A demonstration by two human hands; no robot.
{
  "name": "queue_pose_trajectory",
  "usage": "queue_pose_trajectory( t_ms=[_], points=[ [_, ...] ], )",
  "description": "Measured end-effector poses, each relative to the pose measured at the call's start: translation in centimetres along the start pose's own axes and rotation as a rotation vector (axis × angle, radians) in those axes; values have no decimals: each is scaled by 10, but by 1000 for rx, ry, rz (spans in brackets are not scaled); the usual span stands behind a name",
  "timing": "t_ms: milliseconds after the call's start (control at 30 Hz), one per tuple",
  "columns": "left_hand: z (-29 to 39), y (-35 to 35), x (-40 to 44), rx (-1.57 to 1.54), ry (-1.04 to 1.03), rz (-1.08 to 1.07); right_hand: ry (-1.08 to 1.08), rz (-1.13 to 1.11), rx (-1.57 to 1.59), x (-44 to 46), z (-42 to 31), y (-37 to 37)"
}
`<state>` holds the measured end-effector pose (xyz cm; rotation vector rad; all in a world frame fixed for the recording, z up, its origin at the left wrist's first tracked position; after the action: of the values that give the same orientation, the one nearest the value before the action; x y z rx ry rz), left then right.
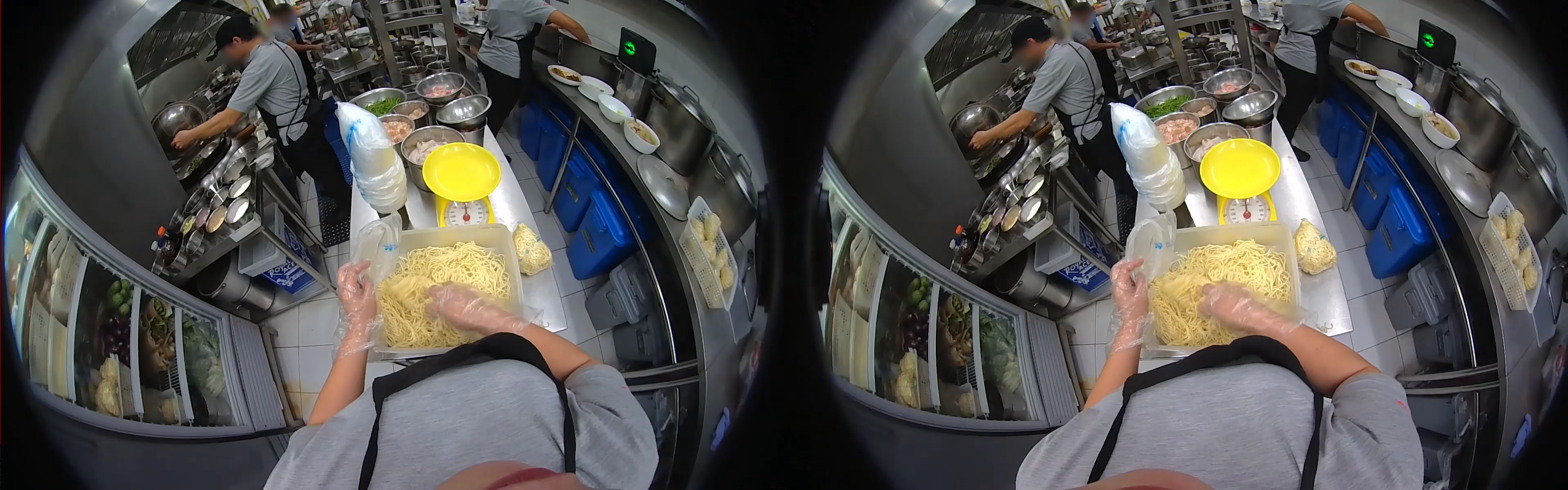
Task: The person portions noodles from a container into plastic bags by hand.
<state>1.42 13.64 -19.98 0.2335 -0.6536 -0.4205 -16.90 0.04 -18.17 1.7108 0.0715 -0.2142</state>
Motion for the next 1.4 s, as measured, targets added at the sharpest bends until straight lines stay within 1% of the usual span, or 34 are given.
queue_pose_trajectory(
  t_ms=[67,100,133,167,200,233,267,300,333,400,433,500,533,600,633,667,733,767,800,867,933,967,1000,1033,1067,1133,1167,1233,1267,1333,1367,1400],
  points=[
    [9,3,-1,-1,18,-16,316,51,532,9,22,0],
    [12,4,2,-6,33,-32,316,61,529,5,21,19],
    [8,4,3,-6,28,-35,310,173,564,-11,13,50],
    [1,3,2,-1,-40,11,298,282,602,-20,10,67],
    [1,3,2,1,-108,53,287,286,606,-21,16,71],
    [1,2,2,-7,-112,43,262,287,644,-22,24,76],
    [1,2,1,-63,-36,40,238,288,682,-24,31,80],
    [2,2,1,-116,40,37,160,215,471,-25,37,78],
    [-1,2,1,-121,35,31,152,220,470,-25,38,75],
    [-9,1,-1,-92,-30,15,34,98,263,-22,38,61],
    [-8,0,0,-97,-30,15,31,96,259,-16,36,45],
    [-5,0,0,-105,-8,-7,-7,-8,129,-3,30,5],
    [-7,0,-1,-108,-8,-6,-8,-8,127,2,27,-3],
    [-8,0,0,-28,-58,5,-21,122,339,8,21,-1],
    [-7,1,-1,-27,-57,8,65,156,415,7,17,5],
    [-6,1,-1,-38,-47,22,66,157,413,4,14,11],
    [-2,1,0,-53,-34,35,201,188,360,-9,-3,51],
    [-2,3,1,-87,-8,35,198,184,361,-9,1,53],
    [-1,3,1,-121,16,36,238,209,362,-8,6,57],
    [0,3,0,-120,7,38,281,229,371,-6,15,59],
    [-2,3,1,-117,-10,49,-356,59,266,-7,35,56],
    [-6,3,0,-135,-20,52,-353,57,266,-6,45,38],
    [-9,2,-1,-155,-31,55,-312,1,250,0,57,11],
    [-11,2,0,-156,-32,57,-273,-51,231,0,60,3],
    [-13,2,1,-126,-49,43,-274,-50,227,1,62,-5],
    [-14,0,-1,-99,-59,31,-271,7,465,-3,58,-5],
    [-16,-1,-1,-88,-58,29,-269,3,466,-7,60,-4],
    [-13,2,3,-75,-64,43,-47,78,630,-9,68,13],
    [-11,3,1,-91,-23,29,-38,75,626,-11,68,19],
    [-11,2,0,-107,26,17,123,210,822,-22,62,38],
    [-13,1,1,-80,-21,20,123,202,825,-23,61,43],
    [-13,1,1,-54,-68,23,-36,153,756,-21,61,46]
  ],
)
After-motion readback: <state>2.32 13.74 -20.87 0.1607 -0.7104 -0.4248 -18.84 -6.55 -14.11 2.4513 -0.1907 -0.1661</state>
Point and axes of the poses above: each hand's wrist, its own x-axis towards the middle knuckle, its own y-axis out of the back of the hand, z = x × y, the point moved 1 cm from there along x, towards the middle knuckle, and after that the axes turned 2 degrees about -x, right-handed, at the moved point
